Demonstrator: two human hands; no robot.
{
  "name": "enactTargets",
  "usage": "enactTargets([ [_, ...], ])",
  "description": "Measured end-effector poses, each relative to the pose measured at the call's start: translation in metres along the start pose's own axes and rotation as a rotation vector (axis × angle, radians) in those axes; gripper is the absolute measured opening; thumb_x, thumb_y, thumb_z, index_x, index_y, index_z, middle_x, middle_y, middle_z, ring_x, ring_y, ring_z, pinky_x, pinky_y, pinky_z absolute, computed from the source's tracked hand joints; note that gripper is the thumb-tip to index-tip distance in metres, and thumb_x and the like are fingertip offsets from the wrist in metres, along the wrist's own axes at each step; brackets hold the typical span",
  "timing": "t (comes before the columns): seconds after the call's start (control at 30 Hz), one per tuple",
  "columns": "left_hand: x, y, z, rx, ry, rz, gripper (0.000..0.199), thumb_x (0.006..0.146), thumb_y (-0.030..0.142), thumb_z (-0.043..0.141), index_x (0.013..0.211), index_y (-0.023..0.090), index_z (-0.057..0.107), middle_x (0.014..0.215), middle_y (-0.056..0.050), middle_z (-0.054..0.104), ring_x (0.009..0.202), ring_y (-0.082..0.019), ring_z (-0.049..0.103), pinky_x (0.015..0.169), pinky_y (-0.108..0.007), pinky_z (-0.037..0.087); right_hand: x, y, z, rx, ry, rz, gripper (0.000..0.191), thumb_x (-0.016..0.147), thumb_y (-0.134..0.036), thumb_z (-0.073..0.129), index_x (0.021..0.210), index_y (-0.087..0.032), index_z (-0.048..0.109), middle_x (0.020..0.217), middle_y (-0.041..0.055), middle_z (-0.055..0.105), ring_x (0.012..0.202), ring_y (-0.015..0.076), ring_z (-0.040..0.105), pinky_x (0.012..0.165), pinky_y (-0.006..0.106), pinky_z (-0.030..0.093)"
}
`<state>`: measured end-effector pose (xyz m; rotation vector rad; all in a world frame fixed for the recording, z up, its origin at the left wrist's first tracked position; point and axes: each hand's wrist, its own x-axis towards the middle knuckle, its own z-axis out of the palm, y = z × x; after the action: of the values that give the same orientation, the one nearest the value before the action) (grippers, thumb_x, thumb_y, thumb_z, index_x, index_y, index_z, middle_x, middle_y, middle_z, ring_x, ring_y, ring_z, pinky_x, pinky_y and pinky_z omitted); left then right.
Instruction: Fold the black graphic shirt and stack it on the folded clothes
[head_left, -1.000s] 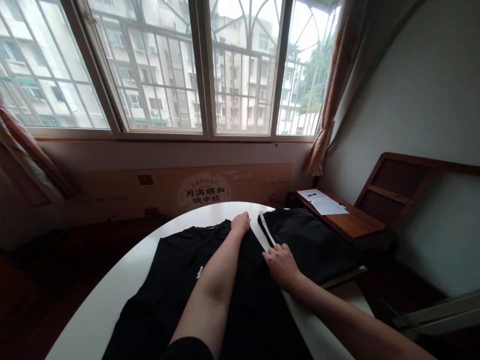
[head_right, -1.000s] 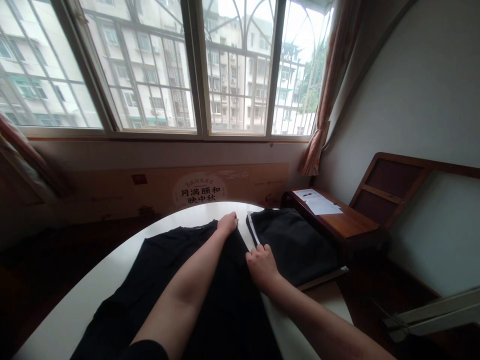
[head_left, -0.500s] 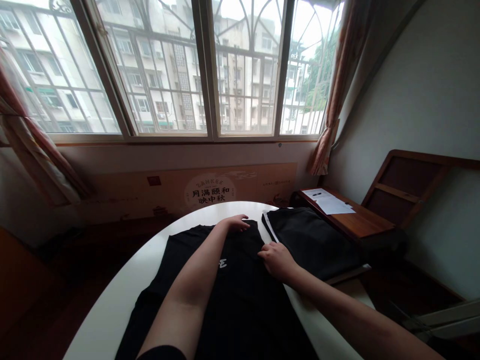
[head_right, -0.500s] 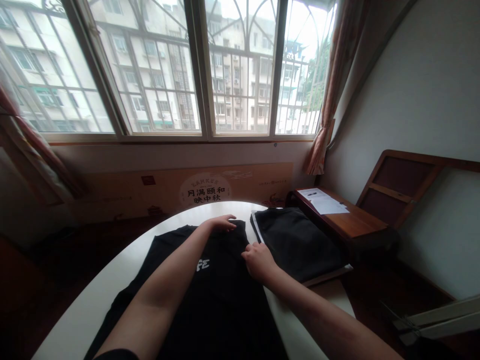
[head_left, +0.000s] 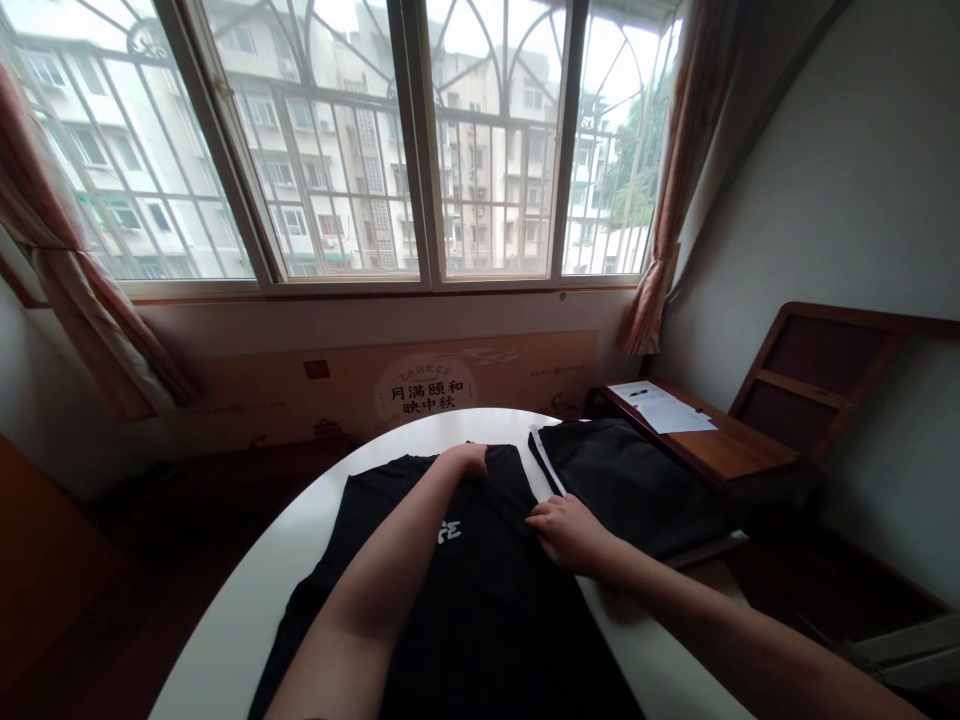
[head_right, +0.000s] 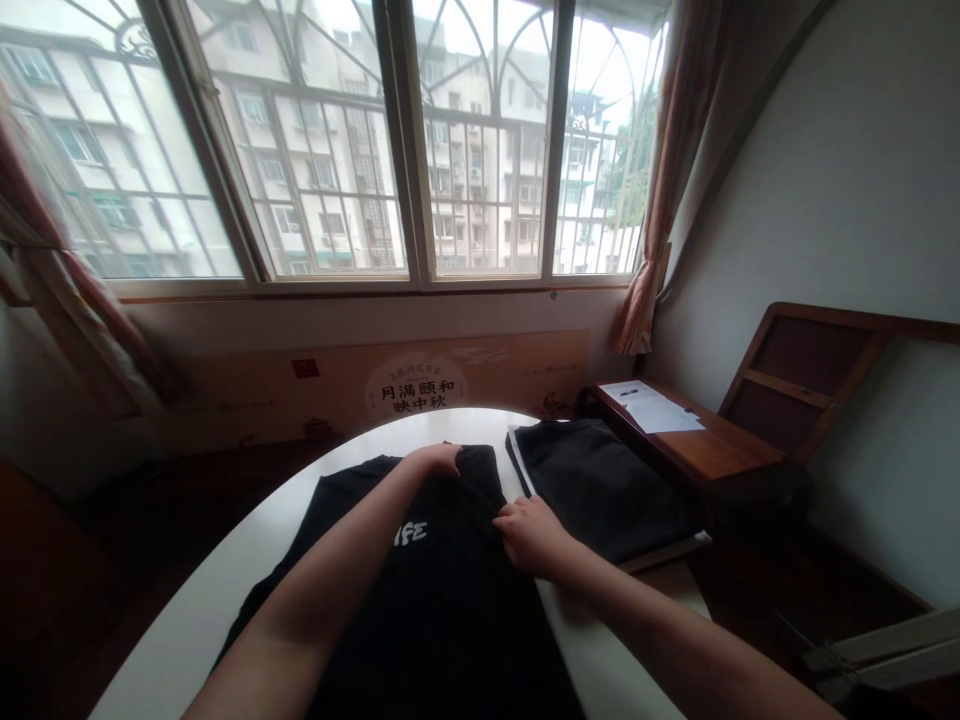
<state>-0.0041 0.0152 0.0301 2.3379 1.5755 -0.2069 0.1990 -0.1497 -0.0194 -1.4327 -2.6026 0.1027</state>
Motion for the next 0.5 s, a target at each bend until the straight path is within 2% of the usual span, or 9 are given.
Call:
enactTargets([
  [0.07, -0.010, 0.008, 0.005, 0.047, 0.068, -0.021, 0.034, 0.096, 0.036, 0.066, 0.125, 0.018, 0.063, 0.128, -0.009, 0.064, 0.112, -0.024, 0.064, 0.096, -0.047, 0.056, 0.006, 0.011, -0.002, 0.134, 0.092, 0.004, 0.039, 0.085, -0.013, 0.053, 0.115, -0.021, 0.076, 0.120, 0.0085, 0.074, 0.109, 0.0245, 0.067, 0.100, 0.034, 0.046],
  [0.13, -0.025, 0.020, 0.016, 0.074, 0.156, -0.006, 0.034, 0.096, 0.037, 0.064, 0.124, 0.018, 0.063, 0.131, -0.010, 0.063, 0.117, -0.026, 0.062, 0.100, -0.050, 0.053, 0.022, 0.025, -0.006, 0.298, 0.214, 0.090, 0.049, 0.083, -0.009, 0.048, 0.126, -0.016, 0.072, 0.128, 0.0113, 0.070, 0.116, 0.0241, 0.065, 0.105, 0.033, 0.045],
  [0.23, -0.053, 0.041, 0.043, 0.075, 0.223, 0.125, 0.026, 0.100, 0.030, 0.056, 0.119, 0.016, 0.067, 0.131, -0.013, 0.064, 0.124, -0.028, 0.059, 0.105, -0.048, 0.049, 0.060, 0.045, -0.010, 0.437, 0.318, 0.222, 0.057, 0.086, -0.008, 0.041, 0.138, -0.013, 0.062, 0.139, 0.0136, 0.064, 0.129, 0.0253, 0.059, 0.113, 0.037, 0.042],
  [0.3, -0.072, 0.052, 0.065, 0.062, 0.213, 0.243, 0.030, 0.100, 0.026, 0.051, 0.123, 0.017, 0.067, 0.136, -0.014, 0.064, 0.132, -0.028, 0.055, 0.111, -0.043, 0.044, 0.088, 0.052, -0.006, 0.461, 0.317, 0.260, 0.059, 0.089, -0.009, 0.036, 0.145, -0.015, 0.056, 0.140, 0.0119, 0.064, 0.131, 0.0256, 0.058, 0.111, 0.040, 0.044],
  [0.37, -0.090, 0.058, 0.086, 0.056, 0.187, 0.325, 0.043, 0.100, 0.033, 0.051, 0.139, 0.017, 0.058, 0.150, -0.015, 0.054, 0.143, -0.029, 0.045, 0.119, -0.042, 0.036, 0.113, 0.050, 0.003, 0.479, 0.288, 0.265, 0.059, 0.092, -0.011, 0.033, 0.147, -0.018, 0.054, 0.137, 0.0095, 0.066, 0.128, 0.0251, 0.061, 0.107, 0.041, 0.048],
  [0.43, -0.103, 0.060, 0.103, 0.051, 0.153, 0.379, 0.063, 0.098, 0.044, 0.052, 0.153, 0.014, 0.043, 0.162, -0.017, 0.040, 0.151, -0.032, 0.032, 0.125, -0.048, 0.026, 0.128, 0.041, 0.016, 0.469, 0.237, 0.249, 0.055, 0.095, -0.014, 0.033, 0.146, -0.018, 0.054, 0.139, 0.0093, 0.066, 0.127, 0.0249, 0.061, 0.107, 0.040, 0.048],
  [0.5, -0.112, 0.060, 0.115, 0.029, 0.113, 0.443, 0.074, 0.097, 0.053, 0.050, 0.157, 0.011, 0.035, 0.165, -0.019, 0.031, 0.155, -0.035, 0.023, 0.126, -0.054, 0.019, 0.135, 0.031, 0.030, 0.426, 0.169, 0.223, 0.051, 0.097, -0.018, 0.036, 0.144, -0.015, 0.057, 0.143, 0.0126, 0.061, 0.132, 0.0257, 0.057, 0.112, 0.040, 0.044],
])
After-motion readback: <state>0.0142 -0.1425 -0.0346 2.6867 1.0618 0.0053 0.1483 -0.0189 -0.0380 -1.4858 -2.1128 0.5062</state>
